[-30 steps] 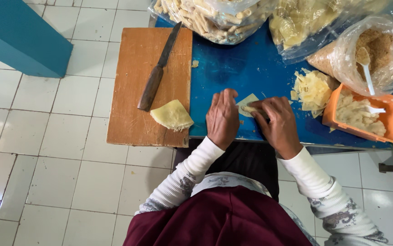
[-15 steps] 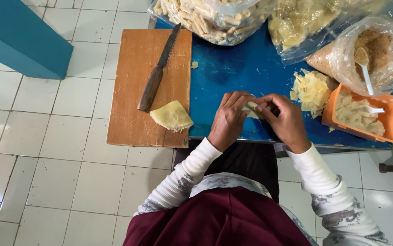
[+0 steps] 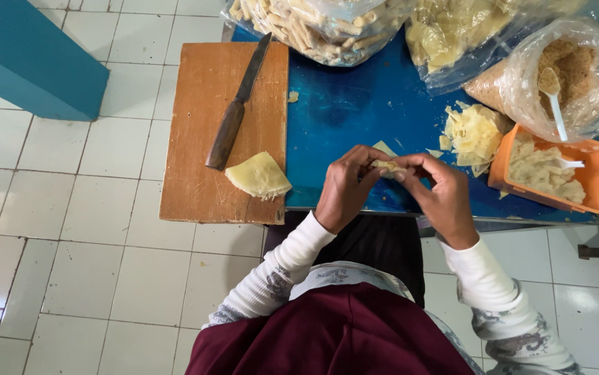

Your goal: The person stacks thin folded dough pieces into a diamond pattern on the table, spoons brown sugar from a plastic bag onto a dough piece, folds dough pieces over the filling by hand, and places finished folded pieces into an orange container beside scraps.

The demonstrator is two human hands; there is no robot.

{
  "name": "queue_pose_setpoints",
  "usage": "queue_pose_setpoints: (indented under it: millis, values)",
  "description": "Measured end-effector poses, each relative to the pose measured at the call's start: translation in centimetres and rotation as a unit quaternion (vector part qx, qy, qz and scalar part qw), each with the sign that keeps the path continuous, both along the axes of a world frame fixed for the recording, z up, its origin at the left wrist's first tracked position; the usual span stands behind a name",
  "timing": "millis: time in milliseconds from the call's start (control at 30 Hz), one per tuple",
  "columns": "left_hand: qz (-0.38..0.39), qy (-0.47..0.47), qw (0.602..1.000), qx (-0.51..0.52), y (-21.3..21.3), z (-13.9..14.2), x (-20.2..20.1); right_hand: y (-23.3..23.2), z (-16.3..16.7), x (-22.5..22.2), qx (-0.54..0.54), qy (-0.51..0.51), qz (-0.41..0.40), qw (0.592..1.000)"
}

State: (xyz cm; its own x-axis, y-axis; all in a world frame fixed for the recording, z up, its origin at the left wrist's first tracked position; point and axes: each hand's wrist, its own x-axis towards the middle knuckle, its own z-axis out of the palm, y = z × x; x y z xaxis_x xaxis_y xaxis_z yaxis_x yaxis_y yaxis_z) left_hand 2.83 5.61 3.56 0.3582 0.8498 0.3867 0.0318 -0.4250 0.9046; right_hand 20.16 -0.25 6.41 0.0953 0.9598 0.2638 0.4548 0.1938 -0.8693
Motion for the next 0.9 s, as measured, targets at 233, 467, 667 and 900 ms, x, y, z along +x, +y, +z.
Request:
queue_pose_setpoints:
  millis: [233,467,667,900]
  values:
    - [-0.027,-0.020,0.998,-0.053,-0.5,-0.5,-0.2,-0.6,-0.7,-0.8,0.034,-0.011,-0.031,0.999]
    - [-0.046,-0.042,0.993,-0.102,-0.8,-1.3,-0.3,-1.2,-1.0,-0.8,0.036,0.017,-0.013,0.999]
    - [-0.050,-0.045,0.991,-0.112,-1.0,-1.8,-0.2,-1.6,-0.6,-1.0,0.061,-0.045,-0.029,0.997]
    - [-0.075,-0.076,0.988,-0.112,-1.2,-1.4,-0.4,-1.8,0.4,-1.0,0.048,-0.026,-0.026,0.998]
